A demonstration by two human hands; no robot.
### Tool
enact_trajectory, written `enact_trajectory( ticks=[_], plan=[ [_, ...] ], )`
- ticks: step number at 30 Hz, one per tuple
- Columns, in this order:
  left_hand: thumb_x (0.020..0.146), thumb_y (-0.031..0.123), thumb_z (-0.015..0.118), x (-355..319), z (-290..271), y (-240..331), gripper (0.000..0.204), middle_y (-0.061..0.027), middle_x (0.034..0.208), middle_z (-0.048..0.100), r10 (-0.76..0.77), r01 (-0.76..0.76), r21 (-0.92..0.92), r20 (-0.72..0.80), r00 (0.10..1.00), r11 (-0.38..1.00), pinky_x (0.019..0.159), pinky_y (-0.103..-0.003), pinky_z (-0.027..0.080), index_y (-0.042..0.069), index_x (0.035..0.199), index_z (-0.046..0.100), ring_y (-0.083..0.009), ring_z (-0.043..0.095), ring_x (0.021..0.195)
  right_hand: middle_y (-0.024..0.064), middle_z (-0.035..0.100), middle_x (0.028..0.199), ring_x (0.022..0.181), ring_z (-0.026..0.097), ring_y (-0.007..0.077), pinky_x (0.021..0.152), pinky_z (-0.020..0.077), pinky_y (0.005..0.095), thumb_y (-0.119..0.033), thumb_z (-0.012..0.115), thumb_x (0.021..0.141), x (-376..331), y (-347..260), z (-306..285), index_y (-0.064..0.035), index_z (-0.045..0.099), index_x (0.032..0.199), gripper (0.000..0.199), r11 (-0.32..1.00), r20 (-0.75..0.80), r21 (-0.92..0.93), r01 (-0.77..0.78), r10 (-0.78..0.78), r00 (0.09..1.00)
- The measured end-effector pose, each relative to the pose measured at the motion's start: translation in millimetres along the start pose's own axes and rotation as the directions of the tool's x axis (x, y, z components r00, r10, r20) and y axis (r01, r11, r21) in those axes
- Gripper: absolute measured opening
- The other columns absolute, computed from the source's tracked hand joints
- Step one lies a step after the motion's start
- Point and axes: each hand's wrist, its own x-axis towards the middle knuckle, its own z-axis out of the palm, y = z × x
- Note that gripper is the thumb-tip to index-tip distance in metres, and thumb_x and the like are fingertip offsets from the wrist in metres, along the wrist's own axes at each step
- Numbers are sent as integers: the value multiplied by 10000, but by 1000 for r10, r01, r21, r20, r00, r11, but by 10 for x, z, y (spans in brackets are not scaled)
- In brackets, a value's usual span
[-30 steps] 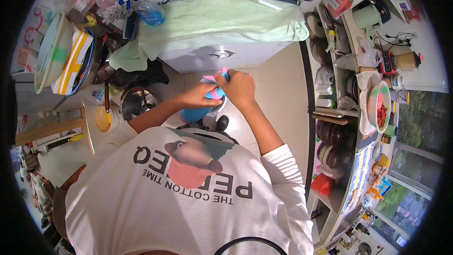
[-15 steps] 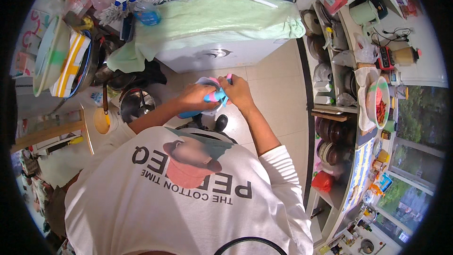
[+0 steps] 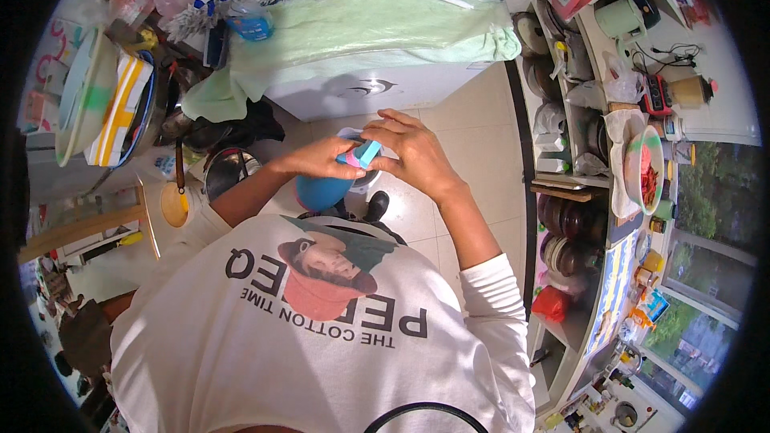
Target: The person assembles a blue and pink spray bottle by attaching the nozzle and securing the cap. They then fill the bottle with water from a bucket and test the spray mechanism. Finally, they wash a cloth in the bucket.
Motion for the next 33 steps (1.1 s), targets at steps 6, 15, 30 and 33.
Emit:
enact_trajectory(
  ticks=[6, 15, 30, 33],
  plan=[
    [769, 351, 630, 16, -7, -53, 375, -160, 818, 616, 44, -16, 177, -153, 987, 984, 680, -346, 453, 42, 980, 599, -261, 598, 739, 112, 630, 710, 644, 613, 287, 591, 478, 380, -304, 694, 723, 57, -109, 250, -74, 672, 834, 256, 941, -122, -46, -334, 327, 937],
    [766, 345, 631, -26, 71, -194, 410, -170, 833, 619, -26, 171, 389, -352, 936, 905, 696, -370, 464, 90, 1077, 553, -340, 600, 757, 179, 604, 649, 616, 607, 311, 561, 467, 391, -416, 578, 820, 236, -8, 487, -76, 681, 837, 356, 818, 5, -130, -560, 565, 825],
    [818, 278, 604, -225, -342, -41, 339, -78, 932, 616, 4, -4, -113, 1, 1000, 994, 785, -297, 440, 20, 1035, 567, -146, 563, 860, 72, 537, 1231, 1101, 528, 286, 899, 460, 372, -179, 694, 722, 257, -145, -96, -144, 576, 1164, 458, 988, 108, 132, 78, -92, 990],
    [814, 260, 596, -234, -328, -4, 285, -67, 904, 626, 2, -1, -142, 9, 1000, 990, 783, -284, 437, 24, 972, 588, -131, 567, 848, 79, 567, 1180, 1019, 567, 288, 827, 483, 361, -270, 677, 731, 284, -166, -68, -97, 587, 1115, 431, 985, 65, 143, 98, -108, 992]
  ],
)
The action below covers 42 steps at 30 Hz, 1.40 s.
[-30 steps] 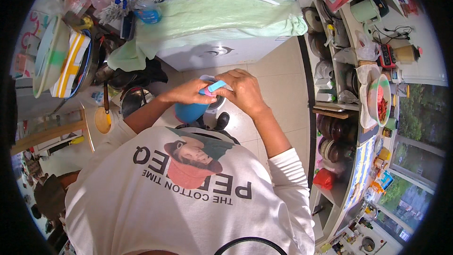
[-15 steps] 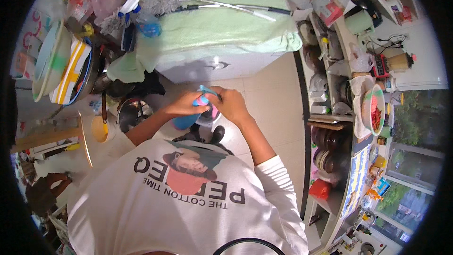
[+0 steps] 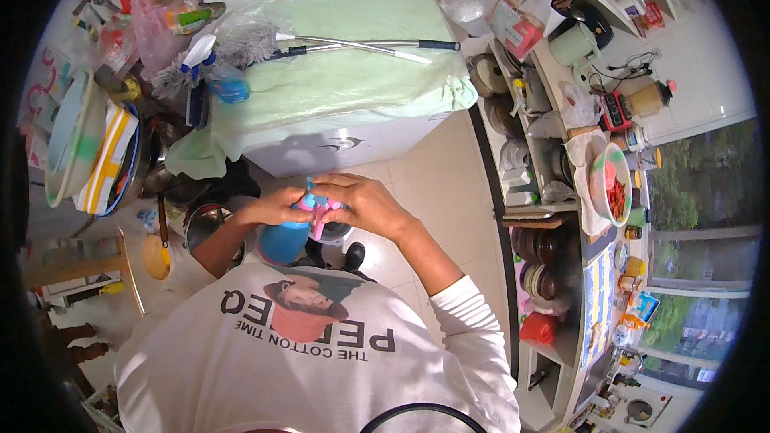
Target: The person assembles a blue and pink spray bottle by attaching the nozzle and securing the cap. They then fill the bottle with water from a bucket and test the spray mechanism. Finally, they wash a cloth in the bucket.
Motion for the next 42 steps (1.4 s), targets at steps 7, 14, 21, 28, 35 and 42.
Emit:
enact_trajectory(
  ticks=[7, 14, 21, 28, 35, 42],
  plan=[
    [850, 169, 567, -32, 0, 18, 176, -37, 859, 595, 9, -2, -119, 52, 999, 993, 737, -277, 445, 18, 940, 565, -112, 538, 802, 107, 576, 1160, 999, 578, 318, 833, 486, 364, -236, 713, 694, 36, -34, 18, -70, 563, 1133, 493, 987, 69, 95, -130, 124, 990],
    [812, 269, 612, 9, -25, -18, 290, -44, 804, 588, 10, 10, -157, 125, 992, 988, 693, -277, 440, 1, 916, 571, -114, 528, 739, 106, 598, 1102, 996, 579, 317, 830, 476, 371, -218, 707, 696, 112, -51, 6, -68, 573, 1087, 439, 989, 73, 129, -74, 65, 995],
    [843, 297, 588, 76, 147, 54, 302, -60, 876, 575, 77, -77, 0, 38, 996, 997, 748, -282, 435, 24, 966, 551, -153, 556, 840, 117, 575, 661, 514, 509, 231, 479, 408, 317, -251, 708, 752, 74, -60, 336, -12, 602, 767, 263, 948, -227, -10, -317, 306, 925],
    [832, 309, 585, 170, 315, -237, 429, -116, 1055, 560, 49, -40, 263, -27, 998, 964, 875, -314, 382, 31, 1151, 513, -205, 516, 1017, 163, 562, 555, 536, 575, 336, 485, 440, 376, -416, 665, 755, -8, 13, 606, -15, 611, 665, 414, 767, -310, -159, -622, 559, 769],
    [845, 268, 581, 187, 349, -154, 273, -43, 832, 557, 16, -13, 167, -13, 1000, 986, 734, -279, 417, 27, 967, 543, -133, 514, 788, 115, 573, 554, 489, 553, 205, 494, 445, 312, -347, 644, 809, -145, 125, 595, -7, 646, 781, 342, 758, -225, 248, -604, 651, 725],
    [815, 187, 567, 179, 249, 76, 152, -27, 767, 552, -76, 56, 97, 214, 974, 994, 682, -284, 431, 38, 846, 554, -116, 529, 729, -40, 528, 667, 529, 417, 26, 452, 323, 177, -288, 573, 891, -70, 101, 342, -45, 616, 974, 260, 635, -31, 626, -454, 602, 798]
  ],
)
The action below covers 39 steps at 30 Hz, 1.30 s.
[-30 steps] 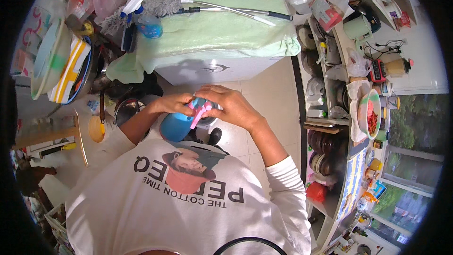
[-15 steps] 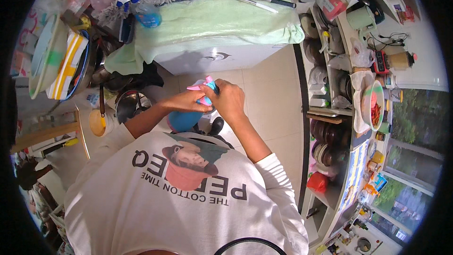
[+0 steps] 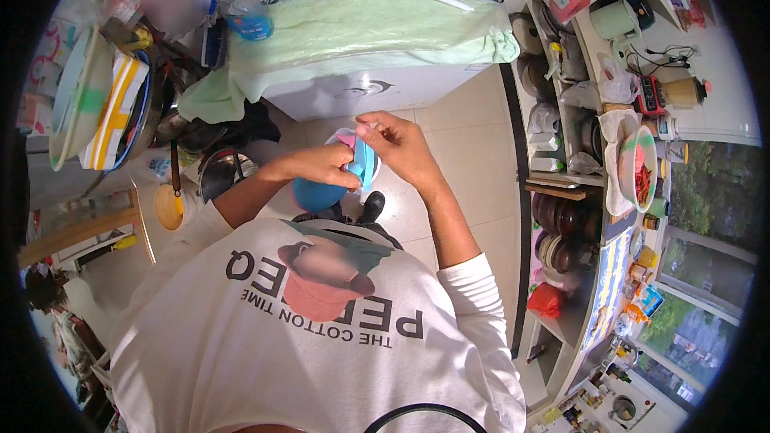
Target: The person assembles a blue and pink spray bottle by attaching the nozzle and securing the cap. They then fill the bottle with water from a bucket and test the spray mechanism. Finally, they wash a cloth in the bucket.
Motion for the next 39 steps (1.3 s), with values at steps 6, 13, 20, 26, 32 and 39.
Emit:
enact_trajectory(
  ticks=[6, 13, 20, 26, 32, 39],
  plan=[
    [748, 313, 675, 16, 81, -196, 300, -84, 680, 581, 177, -135, 189, -230, 957, 973, 591, -318, 433, 26, 762, 591, -173, 556, 621, -27, 490, 585, 444, 388, 23, 381, 281, 179, -240, 594, 879, 32, 6, 104, -41, 585, 846, 202, 982, -22, 144, -123, 127, 992],
    [723, 289, 742, -8, 264, -247, 347, -124, 657, 563, 261, -146, 218, -755, 601, 965, 548, -341, 426, 24, 805, 533, -236, 548, 567, -2, 513, 569, 406, 411, 46, 343, 295, 187, -214, 614, 860, 68, 64, 218, -29, 557, 786, 208, 918, -175, 337, -208, 278, 944],
    [841, 201, 635, -74, 225, -85, 234, -30, 689, 580, 106, -427, -204, -795, 597, 881, 567, -271, 442, 15, 959, 556, -102, 556, 615, -3, 534, 582, 434, 438, 44, 376, 323, 183, -288, 565, 893, 60, 40, 189, -51, 552, 763, 271, 953, -132, 266, -144, 184, 974],
    [854, 164, 598, -157, 115, -14, 226, -24, 705, 583, 110, -322, -230, -633, 767, 919, 564, -230, 421, 8, 1018, 591, -95, 555, 604, -15, 519, 592, 457, 445, 47, 384, 312, 180, -443, 497, 901, 27, 15, 130, -78, 551, 735, 405, 985, -109, 117, -127, 140, 984],
    [856, 187, 603, -174, 68, 121, 220, -20, 688, 580, 91, -304, -251, -615, 783, 919, 536, -226, 415, 7, 982, 615, -82, 550, 580, -27, 481, 544, 430, 421, 47, 386, 303, 180, -523, 481, 880, -5, -47, 34, -89, 540, 679, 482, 974, -20, 5, -226, 226, 974],
    [858, 223, 597, -199, 26, 118, 244, -23, 688, 584, 35, -244, -310, -553, 833, 919, 553, -227, 408, 12, 979, 622, -83, 547, 593, -31, 477, 551, 446, 409, 41, 393, 304, 178, -446, 495, 902, 2, 10, -12, -78, 563, 703, 425, 976, 49, 45, -212, 210, 976]
  ],
)
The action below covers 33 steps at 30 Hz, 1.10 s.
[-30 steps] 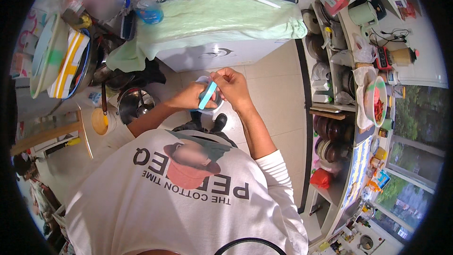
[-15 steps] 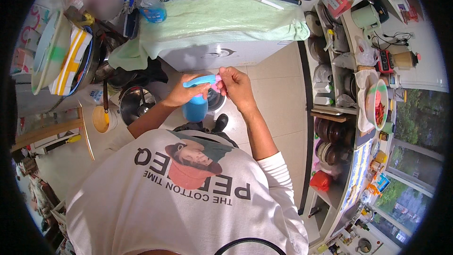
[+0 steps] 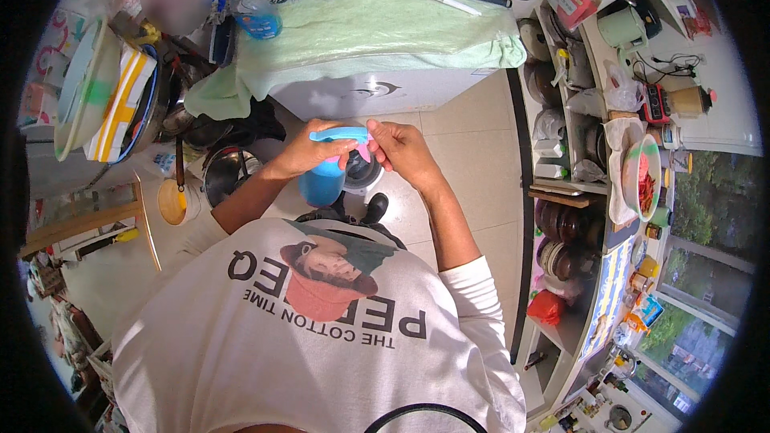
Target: The person assembles a blue and pink spray bottle by attaching the nozzle and securing the cap. They then fill the bottle with water from a bucket and test the spray mechanism. Finally, they wash a cloth in the bucket.
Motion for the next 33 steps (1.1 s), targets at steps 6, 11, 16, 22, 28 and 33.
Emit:
enact_trajectory(
  ticks=[6, 11, 16, 22, 28, 33],
  plan=[
    [884, 278, 554, 16, -29, 57, 272, -41, 690, 597, -15, 14, -19, -66, 998, 1000, 594, -230, 414, 21, 958, 602, -90, 533, 618, -6, 518, 601, 521, 456, 62, 463, 369, 205, -346, 553, 892, 40, -10, 5, -27, 606, 751, 353, 993, -75, 59, 103, -98, 992],
    [900, 365, 524, 71, -24, 59, 348, -49, 689, 583, -46, 11, -253, -135, 990, 967, 630, -244, 438, 22, 916, 579, -107, 547, 640, 71, 629, 769, 679, 578, 132, 578, 452, 251, -226, 632, 842, 77, 192, 168, 2, 607, 936, 247, 891, -310, -265, 370, -442, 842],
    [905, 492, 431, 117, 5, 11, 497, -58, 742, 573, -47, -40, -402, -203, 978, 915, 662, -267, 455, 14, 948, 564, -126, 556, 697, 154, 617, 1009, 858, 621, 234, 721, 490, 328, -196, 660, 804, 29, 181, 381, 4, 482, 1193, 473, 819, -307, -436, 373, -526, 793],
    [883, 527, 446, 169, 9, -17, 541, -51, 733, 561, -71, -75, -506, -262, 962, 859, 651, -271, 461, 22, 1047, 551, -115, 541, 691, 188, 531, 1180, 1016, 575, 283, 828, 474, 356, -257, 726, 732, -10, 355, 386, -5, 323, 1330, 764, 925, -271, -244, 292, -354, 895],
    [875, 513, 475, 219, -2, -31, 511, -35, 834, 544, -102, -142, -566, -378, 920, 812, 683, -283, 459, 42, 1061, 545, -122, 533, 744, 208, 422, 1316, 1168, 472, 329, 966, 385, 359, -319, 801, 580, -216, 332, 447, -48, 248, 1381, 1010, 858, -124, -509, 69, -153, 980],
    [877, 460, 519, 228, 81, 94, 452, -32, 860, 550, -66, -193, -571, -401, 914, 798, 696, -283, 464, 35, 1028, 544, -117, 537, 762, 188, 458, 1279, 1115, 512, 338, 931, 415, 383, -321, 776, 594, -223, 230, 455, -80, 290, 1351, 931, 874, -135, -479, 83, -167, 977]
  ],
)
